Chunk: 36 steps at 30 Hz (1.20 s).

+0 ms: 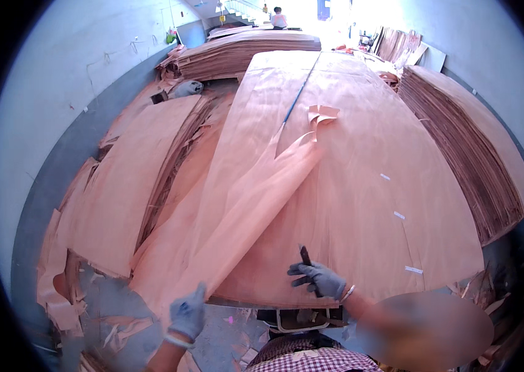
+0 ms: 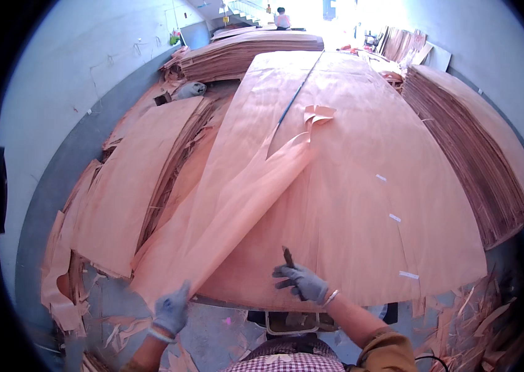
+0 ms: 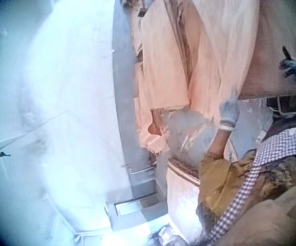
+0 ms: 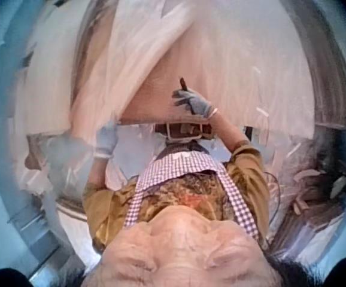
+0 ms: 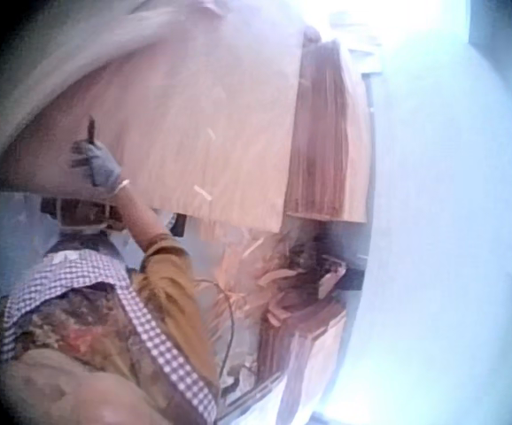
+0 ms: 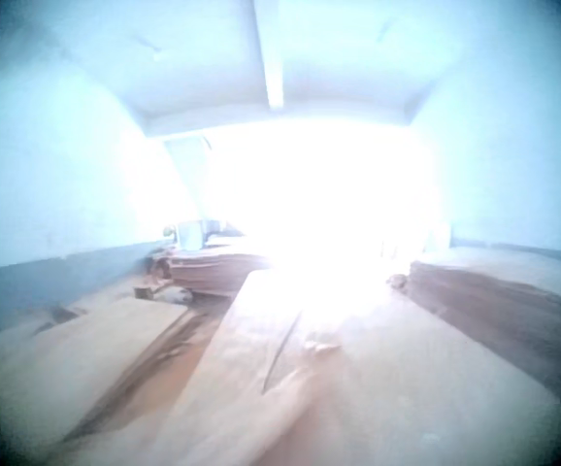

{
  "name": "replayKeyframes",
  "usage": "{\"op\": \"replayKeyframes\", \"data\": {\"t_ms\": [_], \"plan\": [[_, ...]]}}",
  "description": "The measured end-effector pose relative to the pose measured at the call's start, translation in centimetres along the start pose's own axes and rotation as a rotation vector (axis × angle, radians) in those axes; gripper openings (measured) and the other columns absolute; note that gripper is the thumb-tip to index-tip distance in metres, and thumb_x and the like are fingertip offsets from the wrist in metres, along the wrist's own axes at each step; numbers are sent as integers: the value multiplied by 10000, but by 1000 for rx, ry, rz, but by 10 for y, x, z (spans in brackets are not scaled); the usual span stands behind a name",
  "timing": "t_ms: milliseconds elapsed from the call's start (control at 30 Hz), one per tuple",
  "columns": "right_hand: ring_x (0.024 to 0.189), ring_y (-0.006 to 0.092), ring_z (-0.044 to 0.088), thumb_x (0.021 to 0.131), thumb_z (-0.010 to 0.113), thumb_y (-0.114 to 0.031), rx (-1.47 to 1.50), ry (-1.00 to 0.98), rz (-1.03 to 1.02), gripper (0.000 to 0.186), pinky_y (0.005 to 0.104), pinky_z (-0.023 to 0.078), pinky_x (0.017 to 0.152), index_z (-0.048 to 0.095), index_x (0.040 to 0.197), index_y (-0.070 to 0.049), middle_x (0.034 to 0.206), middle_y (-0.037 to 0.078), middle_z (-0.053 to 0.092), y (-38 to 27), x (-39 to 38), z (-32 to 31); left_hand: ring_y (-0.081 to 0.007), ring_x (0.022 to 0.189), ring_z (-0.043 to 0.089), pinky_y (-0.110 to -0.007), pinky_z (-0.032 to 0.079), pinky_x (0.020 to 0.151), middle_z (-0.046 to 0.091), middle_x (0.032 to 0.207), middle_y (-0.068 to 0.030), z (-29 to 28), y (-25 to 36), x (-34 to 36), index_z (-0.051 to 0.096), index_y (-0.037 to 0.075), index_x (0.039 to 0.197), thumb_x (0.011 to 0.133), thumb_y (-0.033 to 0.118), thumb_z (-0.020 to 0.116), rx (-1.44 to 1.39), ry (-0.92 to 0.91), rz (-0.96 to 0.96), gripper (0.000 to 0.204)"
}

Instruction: The person trims large sheets of wood veneer using a utility knife along a metal guide and stacks the cut pieces on top of other veneer piles.

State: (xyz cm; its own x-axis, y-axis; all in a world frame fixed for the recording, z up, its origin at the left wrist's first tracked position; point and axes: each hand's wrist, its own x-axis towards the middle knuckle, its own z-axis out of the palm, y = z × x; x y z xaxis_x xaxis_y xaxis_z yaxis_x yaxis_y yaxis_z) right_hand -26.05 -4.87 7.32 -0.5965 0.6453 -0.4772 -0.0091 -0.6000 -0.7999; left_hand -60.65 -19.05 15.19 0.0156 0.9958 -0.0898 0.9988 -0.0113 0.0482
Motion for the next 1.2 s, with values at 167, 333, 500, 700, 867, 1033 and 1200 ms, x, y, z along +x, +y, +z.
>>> {"op": "replayKeyframes", "data": {"t_ms": [167, 333, 500, 700, 867, 1033, 1200], "plan": [[878, 102, 615, 908, 552, -279, -157, 81, -34, 351, 219, 420, 579, 593, 1167, -45, 1032, 42, 656, 6, -14, -64, -355, 695, 630, -442, 474, 632, 646, 770, -141, -5, -51, -148, 642, 87, 955, 732, 52, 580, 116, 30, -192, 234], [740, 75, 572, 879, 568, -192, -205, 192, -135, 233, 208, 411, 565, 643, 1045, -48, 969, 41, 655, -22, -24, -86, -374, 831, 601, -450, 465, 764, 642, 836, -182, 46, -107, -308, 655, 96, 1011, 724, 29, 554, 237, -164, -527, 311], [887, 126, 603, 803, 500, 1, -537, 121, -273, 249, 263, 479, 664, 641, 1007, -22, 1055, 98, 633, -43, 31, -84, -351, 900, 605, -451, 476, 832, 658, 985, -207, 63, -100, -385, 649, 119, 1189, 671, 9, 544, 279, -172, -728, 540], [1117, 309, 574, 786, 515, 3, -1177, 119, -728, 360, 370, 474, 916, 626, 1113, -101, 1348, 133, 505, -66, 120, -35, -268, 791, 569, -387, 476, 754, 654, 900, -148, 104, -114, -444, 638, 50, 1166, 772, 98, 584, 105, 5, -777, 400], [1108, 328, 566, 799, 546, -51, -1544, 263, -554, 265, 391, 482, 903, 625, 1046, -102, 1347, 118, 491, -54, 170, -59, -314, 859, 570, -395, 439, 749, 632, 795, -136, 103, -105, -425, 662, 66, 875, 741, 1, 544, 196, 287, -776, 190], [915, 363, 604, 829, 563, -100, -1406, 108, -550, 73, 414, 487, 753, 580, 893, -71, 989, 158, 626, -67, 142, -55, -305, 808, 543, -405, 417, 731, 599, 764, -140, 115, -124, -439, 638, 37, 809, 806, 88, 519, 151, 311, -1064, 130], [790, 355, 612, 847, 585, -132, -1402, -46, -556, 81, 390, 483, 701, 575, 894, -66, 821, 158, 632, -74, 105, -58, -281, 781, 533, -398, 413, 678, 576, 827, -168, 111, -155, -449, 620, 19, 767, 821, 108, 513, 19, 113, -1259, 149]]}}
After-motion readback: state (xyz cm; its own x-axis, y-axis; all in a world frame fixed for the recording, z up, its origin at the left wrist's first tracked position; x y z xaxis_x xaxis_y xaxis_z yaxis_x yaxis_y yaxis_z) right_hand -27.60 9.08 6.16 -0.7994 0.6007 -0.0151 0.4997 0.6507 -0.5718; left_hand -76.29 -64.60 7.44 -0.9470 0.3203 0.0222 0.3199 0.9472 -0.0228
